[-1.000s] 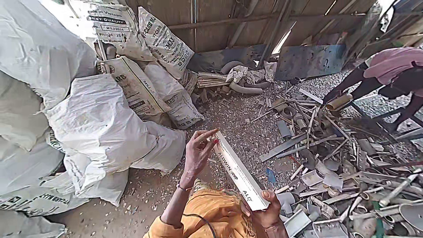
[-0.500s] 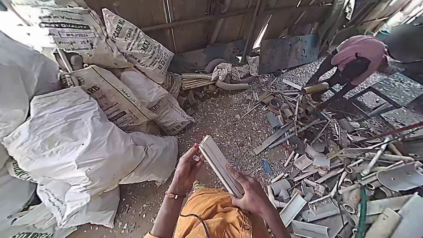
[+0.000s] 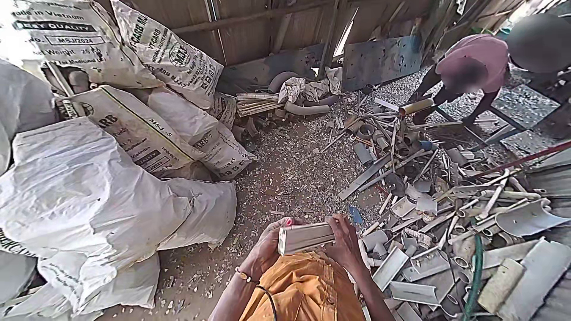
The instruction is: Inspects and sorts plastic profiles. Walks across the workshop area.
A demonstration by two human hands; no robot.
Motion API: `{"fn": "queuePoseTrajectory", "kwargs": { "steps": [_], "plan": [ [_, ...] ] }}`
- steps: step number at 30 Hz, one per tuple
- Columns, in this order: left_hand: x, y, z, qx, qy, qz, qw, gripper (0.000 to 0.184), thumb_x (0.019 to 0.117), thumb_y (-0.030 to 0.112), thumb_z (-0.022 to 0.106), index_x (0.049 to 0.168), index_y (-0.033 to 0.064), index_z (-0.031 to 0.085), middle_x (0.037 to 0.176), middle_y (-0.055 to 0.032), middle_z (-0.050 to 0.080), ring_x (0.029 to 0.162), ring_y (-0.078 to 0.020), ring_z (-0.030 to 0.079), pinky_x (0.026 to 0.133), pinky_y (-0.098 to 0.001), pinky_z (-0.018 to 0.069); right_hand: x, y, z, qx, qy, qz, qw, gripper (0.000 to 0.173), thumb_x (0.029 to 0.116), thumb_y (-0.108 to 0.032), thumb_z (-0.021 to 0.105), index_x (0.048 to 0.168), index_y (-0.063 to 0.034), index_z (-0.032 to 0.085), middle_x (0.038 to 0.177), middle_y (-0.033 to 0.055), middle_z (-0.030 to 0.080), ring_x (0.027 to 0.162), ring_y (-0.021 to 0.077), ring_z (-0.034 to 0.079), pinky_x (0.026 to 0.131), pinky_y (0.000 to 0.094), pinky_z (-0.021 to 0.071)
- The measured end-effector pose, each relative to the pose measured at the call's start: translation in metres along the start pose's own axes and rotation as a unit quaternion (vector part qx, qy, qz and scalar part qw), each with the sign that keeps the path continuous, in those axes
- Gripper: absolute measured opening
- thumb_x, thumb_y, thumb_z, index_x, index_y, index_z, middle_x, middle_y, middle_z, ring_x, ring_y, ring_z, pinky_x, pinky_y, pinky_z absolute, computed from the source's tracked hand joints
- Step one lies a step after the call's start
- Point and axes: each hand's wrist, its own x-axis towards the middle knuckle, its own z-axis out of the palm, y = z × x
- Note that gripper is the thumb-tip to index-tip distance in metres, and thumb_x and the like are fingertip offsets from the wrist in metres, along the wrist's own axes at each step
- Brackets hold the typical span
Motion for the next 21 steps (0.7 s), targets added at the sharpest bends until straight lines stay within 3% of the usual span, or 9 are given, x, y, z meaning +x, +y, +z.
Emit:
{"fn": "queuePoseTrajectory", "kwargs": {
  "steps": [3,5,6,8,13,15,18,21],
  "plan": [
    [0.005,-0.017,0.009,-0.022,-0.011,0.021,0.999,0.03,0.1117,0.021,0.033,0.109,0.005,0.059,0.094,-0.0101,0.073,0.088,-0.0192,0.074,0.081,-0.0343,0.0616,-0.001,-0.012,0.009,-0.012,-0.017,-0.008,1.0,0.074,0.0594,-0.015,0.085,0.131,-0.0097,0.068,0.135,0.0209,0.06,0.121,0.0457,0.056,0.092,0.064,0.0465],
    [0.009,-0.02,0.014,-0.064,0.02,0.029,0.997,0.041,0.1126,0.026,0.026,0.103,0.0066,0.061,0.094,-0.0086,0.073,0.089,-0.0177,0.072,0.08,-0.032,0.0603,-0.003,-0.013,0.021,0.024,-0.002,-0.002,1.0,0.072,0.0588,-0.019,0.085,0.128,-0.0079,0.07,0.133,0.0218,0.062,0.118,0.047,0.058,0.088,0.0646,0.0478],
    [0.01,-0.017,0.015,-0.08,0.044,0.027,0.995,0.045,0.1128,0.029,0.024,0.102,0.0066,0.062,0.096,-0.0089,0.073,0.091,-0.0186,0.073,0.08,-0.0323,0.0602,-0.003,-0.013,0.023,0.036,-0.024,0.018,0.999,0.072,0.0626,-0.022,0.086,0.131,-0.0085,0.068,0.136,0.0209,0.06,0.12,0.0464,0.057,0.091,0.064,0.0473],
    [0.01,-0.01,0.014,-0.087,0.093,0.033,0.991,0.047,0.113,0.03,0.023,0.106,0.0045,0.062,0.099,-0.0104,0.074,0.093,-0.0203,0.072,0.081,-0.0345,0.0598,-0.001,-0.013,0.022,0.044,-0.091,0.062,0.993,0.074,0.0723,-0.029,0.084,0.14,-0.0112,0.061,0.144,0.0179,0.055,0.129,0.0438,0.051,0.1,0.0623,0.0432],
    [0.006,-0.003,0.009,-0.065,0.167,0.047,0.983,0.042,0.1112,0.033,0.033,0.126,0.0035,0.059,0.11,-0.0101,0.071,0.098,-0.0194,0.07,0.084,-0.0368,0.0585,0.0,-0.003,0.021,0.057,-0.097,0.101,0.989,0.072,0.0773,-0.029,0.081,0.142,-0.0112,0.057,0.144,0.0172,0.054,0.131,0.042,0.05,0.102,0.059,0.043],
    [0.001,-0.002,0.013,-0.082,0.169,0.056,0.981,0.036,0.1102,0.027,0.038,0.122,0.0032,0.061,0.107,-0.0086,0.072,0.095,-0.0176,0.071,0.085,-0.0348,0.0593,0.0,0.0,0.023,0.089,-0.091,0.108,0.986,0.072,0.0781,-0.027,0.081,0.142,-0.0083,0.055,0.144,0.0194,0.054,0.13,0.0435,0.05,0.101,0.0598,0.0443],
    [-0.001,-0.003,0.017,-0.091,0.129,0.061,0.986,0.028,0.1072,0.013,0.043,0.114,-0.001,0.066,0.105,-0.0137,0.074,0.095,-0.0206,0.074,0.087,-0.0328,0.0607,-0.002,0.003,0.028,0.134,-0.077,0.119,0.981,0.075,0.0787,-0.027,0.082,0.143,-0.002,0.053,0.14,0.0253,0.055,0.127,0.0454,0.053,0.104,0.0587,0.0449],
    [0.002,-0.011,0.016,-0.07,0.124,0.064,0.988,0.019,0.1037,0.003,0.051,0.106,-0.0036,0.069,0.098,-0.0153,0.076,0.088,-0.0208,0.075,0.082,-0.0318,0.0621,-0.003,0.004,0.027,0.134,-0.086,0.128,0.979,0.078,0.0782,-0.028,0.083,0.145,-0.0028,0.052,0.141,0.0244,0.055,0.129,0.0445,0.052,0.104,0.0591,0.0444]
  ]
}}
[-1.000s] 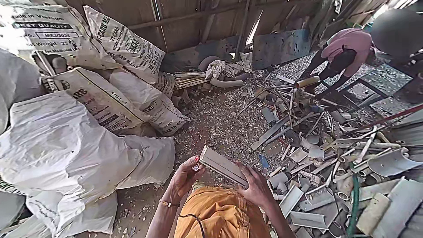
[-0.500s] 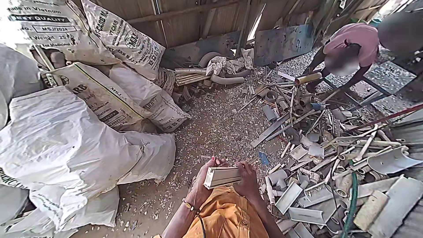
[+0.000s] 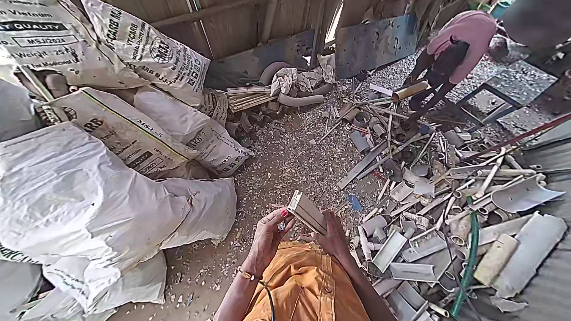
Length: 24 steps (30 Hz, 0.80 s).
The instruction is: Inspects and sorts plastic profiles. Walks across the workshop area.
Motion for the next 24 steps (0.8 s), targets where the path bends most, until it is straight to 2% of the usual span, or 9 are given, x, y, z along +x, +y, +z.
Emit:
{"fn": "queuePoseTrajectory", "kwargs": {
  "steps": [2,5,8,10,15,17,19,21,24],
  "plan": [
    [-0.001,-0.006,0.002,0.023,0.007,0.032,0.999,0.019,0.1026,-0.001,0.052,0.101,-0.0041,0.07,0.092,-0.0142,0.077,0.083,-0.0199,0.076,0.078,-0.0314,0.063,0.001,0.0,-0.004,-0.018,-0.017,0.01,1.0,0.078,0.0781,-0.029,0.083,0.146,-0.0066,0.052,0.142,0.0208,0.055,0.13,0.0432,0.051,0.103,0.0603,0.0438],
    [-0.003,-0.01,-0.001,0.079,0.008,0.09,0.993,0.02,0.1007,-0.004,0.052,0.104,-0.0046,0.071,0.094,-0.0125,0.077,0.084,-0.019,0.075,0.079,-0.0317,0.063,0.001,-0.002,-0.006,-0.024,-0.05,0.006,0.998,0.078,0.0781,-0.025,0.081,0.147,-0.0067,0.05,0.146,0.02,0.052,0.134,0.0419,0.049,0.105,0.0619,0.0409],
    [-0.002,-0.016,-0.003,0.165,0.012,0.149,0.975,0.021,0.1005,-0.003,0.05,0.103,-0.0018,0.07,0.092,-0.0066,0.076,0.082,-0.0158,0.074,0.078,-0.0315,0.0632,-0.003,0.0,-0.006,-0.013,-0.079,0.003,0.997,0.079,0.0797,-0.031,0.081,0.148,-0.0062,0.051,0.148,0.0203,0.052,0.137,0.04,0.048,0.108,0.064,0.0385],
    [0.001,-0.019,-0.008,0.191,0.015,0.176,0.966,0.023,0.1016,0.0,0.046,0.101,0.0021,0.069,0.088,-0.0016,0.076,0.08,-0.0128,0.074,0.076,-0.0297,0.063,-0.004,0.001,-0.006,-0.007,-0.096,-0.007,0.995,0.078,0.0799,-0.033,0.081,0.148,-0.0084,0.051,0.146,0.02,0.054,0.134,0.0413,0.05,0.106,0.0668,0.0383],
    [0.011,-0.016,-0.019,0.188,0.029,0.155,0.97,0.026,0.1051,0.003,0.039,0.097,0.0076,0.063,0.089,0.0001,0.076,0.083,-0.0116,0.075,0.076,-0.0285,0.0638,-0.001,0.012,-0.002,0.007,-0.094,-0.038,0.995,0.083,0.0766,-0.028,0.084,0.15,-0.0123,0.049,0.146,0.02,0.054,0.133,0.044,0.05,0.103,0.0726,0.0367],
    [0.019,-0.012,-0.021,0.215,0.023,0.137,0.967,0.026,0.1045,0.004,0.038,0.096,0.0078,0.063,0.088,-0.0006,0.076,0.082,-0.0134,0.075,0.076,-0.0309,0.0643,0.0,0.021,-0.001,0.004,-0.102,-0.055,0.993,0.082,0.0803,-0.03,0.084,0.151,-0.0103,0.048,0.145,0.0207,0.054,0.131,0.0437,0.051,0.102,0.0692,0.0398],
    [0.028,-0.013,-0.019,0.244,0.014,0.112,0.963,0.026,0.1052,0.004,0.038,0.095,0.0064,0.063,0.087,-0.0011,0.075,0.08,-0.0144,0.075,0.076,-0.0319,0.0645,0.001,0.036,0.004,0.024,-0.111,-0.078,0.991,0.078,0.0841,-0.033,0.083,0.148,-0.0051,0.048,0.141,0.0226,0.056,0.128,0.042,0.055,0.103,0.0619,0.0446],
    [0.037,-0.019,-0.015,0.277,0.002,0.092,0.956,0.026,0.1061,0.005,0.037,0.097,0.0053,0.061,0.085,-0.0008,0.073,0.078,-0.013,0.074,0.074,-0.0309,0.064,0.003,0.052,0.013,0.077,-0.119,-0.092,0.986,0.074,0.0832,-0.026,0.084,0.144,0.0013,0.051,0.136,0.0271,0.058,0.126,0.0426,0.057,0.106,0.0589,0.0441],
    [0.042,-0.039,-0.004,0.331,-0.031,0.08,0.94,0.026,0.1078,0.009,0.035,0.102,0.0025,0.06,0.087,-0.0009,0.071,0.081,-0.0109,0.072,0.077,-0.0298,0.0625,-0.003,0.071,0.019,0.127,-0.124,-0.077,0.981,0.07,0.0793,-0.013,0.083,0.141,0.0021,0.054,0.133,0.029,0.06,0.126,0.0451,0.056,0.107,0.0621,0.0422]
  ]
}}
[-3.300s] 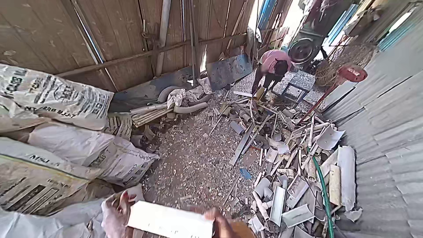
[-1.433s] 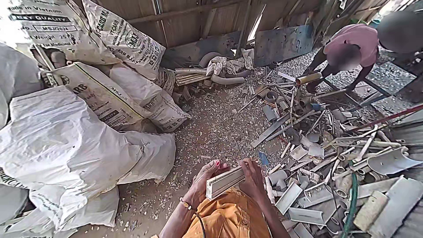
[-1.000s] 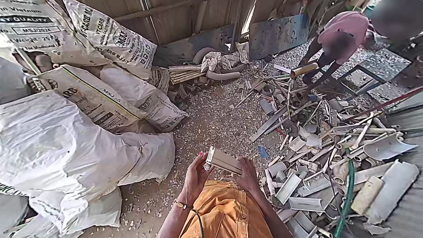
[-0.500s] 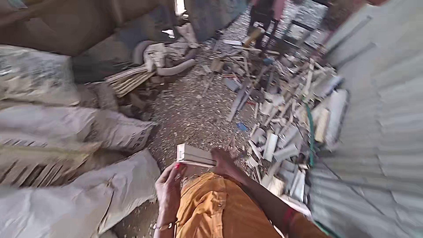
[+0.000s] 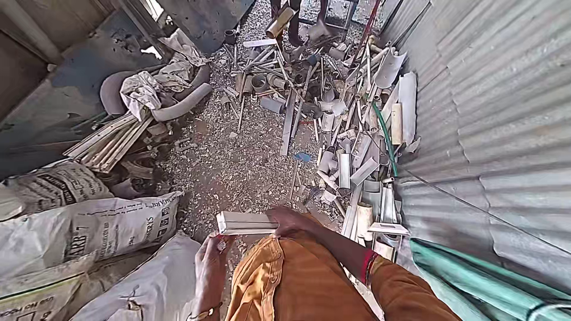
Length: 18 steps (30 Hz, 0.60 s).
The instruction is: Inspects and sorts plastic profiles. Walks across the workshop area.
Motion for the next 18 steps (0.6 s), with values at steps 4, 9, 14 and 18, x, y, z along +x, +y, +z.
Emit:
{"fn": "queuePoseTrajectory", "kwargs": {
  "steps": [4,9,14,18],
  "plan": [
    [-0.005,0.003,0.031,-0.009,-0.009,-0.037,0.999,0.026,0.1081,0.007,0.035,0.102,0.0009,0.059,0.088,-0.0035,0.069,0.082,-0.0128,0.071,0.077,-0.0314,0.0628,-0.008,0.02,0.0,0.019,0.006,0.008,1.0,0.068,0.0791,-0.011,0.082,0.14,0.0012,0.055,0.13,0.0286,0.063,0.124,0.0437,0.059,0.107,0.0608,0.0426],
    [0.009,-0.003,0.039,-0.125,0.069,-0.168,0.975,0.033,0.1128,0.026,0.03,0.098,0.0082,0.054,0.081,-0.0003,0.068,0.063,-0.0068,0.068,0.057,-0.0202,0.0585,-0.013,0.023,0.001,0.16,0.047,-0.081,0.983,0.063,0.073,0.002,0.081,0.132,0.0053,0.06,0.123,0.0244,0.067,0.11,0.0317,0.068,0.094,0.0485,0.0555],
    [0.014,-0.024,0.021,-0.16,0.099,-0.176,0.966,0.025,0.1114,0.03,0.034,0.102,0.0152,0.053,0.077,0.0036,0.061,0.063,-0.008,0.064,0.059,-0.0246,0.0582,-0.009,0.001,-0.009,0.374,0.09,0.008,0.923,0.064,0.0784,-0.002,0.083,0.135,0.0045,0.054,0.113,0.0152,0.069,0.094,0.0173,0.07,0.084,0.0352,0.0599],
    [0.034,-0.047,-0.021,-0.17,0.122,-0.156,0.965,0.03,0.111,0.034,0.032,0.092,0.0191,0.051,0.062,0.0085,0.052,0.049,-0.003,0.053,0.047,-0.0191,0.0475,-0.003,0.049,-0.025,0.56,0.173,0.212,0.782,0.033,0.1055,-0.025,0.054,0.131,-0.0036,0.057,0.099,0.0136,0.067,0.078,0.0227,0.067,0.068,0.0401,0.0583]
  ]
}}
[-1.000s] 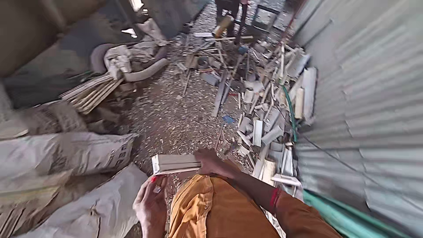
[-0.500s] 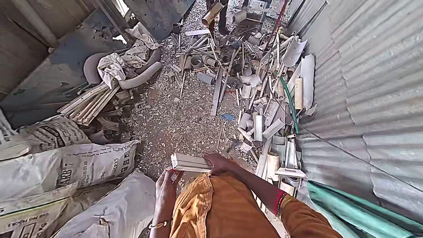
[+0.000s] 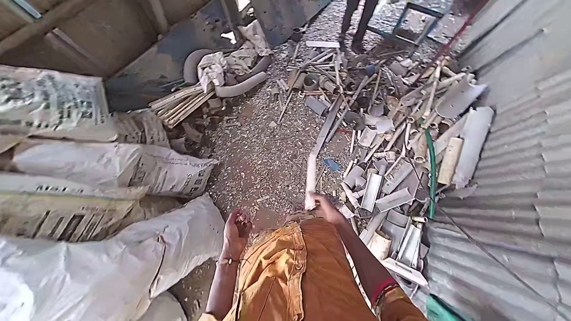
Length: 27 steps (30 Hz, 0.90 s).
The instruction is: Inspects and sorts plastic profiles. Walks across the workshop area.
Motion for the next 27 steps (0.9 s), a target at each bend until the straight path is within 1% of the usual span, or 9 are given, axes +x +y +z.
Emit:
{"fn": "queuePoseTrajectory", "kwargs": {
  "steps": [3,8,10,12,15,20,23,25,27],
  "plan": [
    [0.018,-0.007,-0.049,0.031,0.097,0.021,0.995,0.028,0.1107,0.031,0.036,0.095,0.0143,0.053,0.061,0.0063,0.05,0.048,-0.0053,0.052,0.048,-0.0221,0.0497,0.019,0.006,-0.068,0.183,0.112,-0.013,0.977,0.039,0.1084,-0.043,0.036,0.112,-0.0094,0.054,0.083,0.0063,0.064,0.067,0.0164,0.064,0.059,0.0338,0.0564],
    [0.003,-0.032,-0.142,0.026,0.233,0.018,0.972,0.035,0.1099,0.03,0.042,0.121,-0.0001,0.058,0.099,-0.0119,0.067,0.079,-0.0178,0.066,0.072,-0.0338,0.0563,-0.017,-0.003,-0.188,0.251,0.238,-0.055,0.937,0.071,0.1065,-0.059,0.035,0.158,-0.0118,0.023,0.152,0.0163,0.047,0.129,0.0229,0.059,0.102,0.0337,0.0524],
    [-0.011,-0.045,-0.161,0.031,0.258,0.015,0.965,0.04,0.1108,0.029,0.04,0.13,-0.0019,0.056,0.116,-0.0165,0.068,0.092,-0.0199,0.067,0.08,-0.0359,0.0553,-0.015,-0.004,-0.221,0.174,0.283,-0.047,0.942,0.066,0.108,-0.048,0.042,0.159,-0.0099,0.023,0.154,0.0193,0.044,0.126,0.0263,0.06,0.099,0.0374,0.0538],
    [-0.02,-0.061,-0.173,0.044,0.28,0.013,0.959,0.041,0.1107,0.028,0.041,0.133,-0.0029,0.056,0.121,-0.0185,0.067,0.099,-0.022,0.066,0.086,-0.0398,0.0523,-0.003,-0.001,-0.239,0.044,0.325,-0.037,0.944,0.054,0.108,-0.036,0.047,0.15,-0.0043,0.037,0.136,0.022,0.057,0.101,0.0247,0.067,0.081,0.0384,0.0569],
    [-0.019,-0.09,-0.182,0.057,0.294,0.015,0.954,0.036,0.1095,0.025,0.047,0.121,-0.006,0.062,0.105,-0.0173,0.072,0.084,-0.0182,0.067,0.074,-0.0359,0.0533,0.023,0.004,-0.224,-0.131,0.324,-0.016,0.937,0.043,0.1073,-0.026,0.049,0.139,0.0032,0.049,0.119,0.0252,0.064,0.084,0.0267,0.064,0.07,0.0427,0.0527],
    [-0.019,-0.132,-0.183,0.006,0.27,-0.043,0.962,0.033,0.1083,0.025,0.047,0.117,-0.0018,0.065,0.093,-0.0113,0.072,0.063,-0.0099,0.059,0.055,-0.025,0.0463,0.07,0.01,-0.14,-0.427,0.108,0.0,0.898,0.036,0.1046,-0.018,0.059,0.133,0.005,0.058,0.114,0.0284,0.069,0.095,0.0392,0.07,0.08,0.0557,0.0565],
    [-0.024,-0.157,-0.186,-0.044,0.302,-0.055,0.951,0.041,0.1094,0.03,0.045,0.131,-0.0012,0.058,0.121,-0.0185,0.067,0.095,-0.0223,0.065,0.079,-0.0383,0.052,0.084,0.001,-0.067,-0.604,-0.034,-0.055,0.795,0.036,0.0999,-0.018,0.065,0.128,0.0035,0.062,0.113,0.0258,0.069,0.102,0.0377,0.068,0.091,0.0552,0.0538],
    [-0.027,-0.177,-0.193,-0.005,0.306,-0.08,0.949,0.046,0.1084,0.03,0.048,0.143,0.0002,0.05,0.146,-0.0246,0.051,0.13,-0.039,0.053,0.101,-0.0598,0.0439,0.077,-0.008,-0.018,-0.675,-0.091,-0.073,0.729,0.035,0.1001,-0.018,0.065,0.129,0.0013,0.063,0.111,0.0243,0.07,0.103,0.0368,0.067,0.094,0.054,0.0507],
    [-0.03,-0.197,-0.204,0.114,0.298,-0.087,0.944,0.047,0.1043,0.028,0.058,0.141,-0.0005,0.054,0.144,-0.0288,0.052,0.135,-0.0445,0.049,0.107,-0.0645,0.0386,0.074,-0.01,0.02,-0.72,-0.129,-0.071,0.678,0.036,0.1021,-0.021,0.062,0.133,-0.002,0.062,0.112,0.0225,0.07,0.104,0.0355,0.068,0.096,0.053,0.0509]
  ]
}}
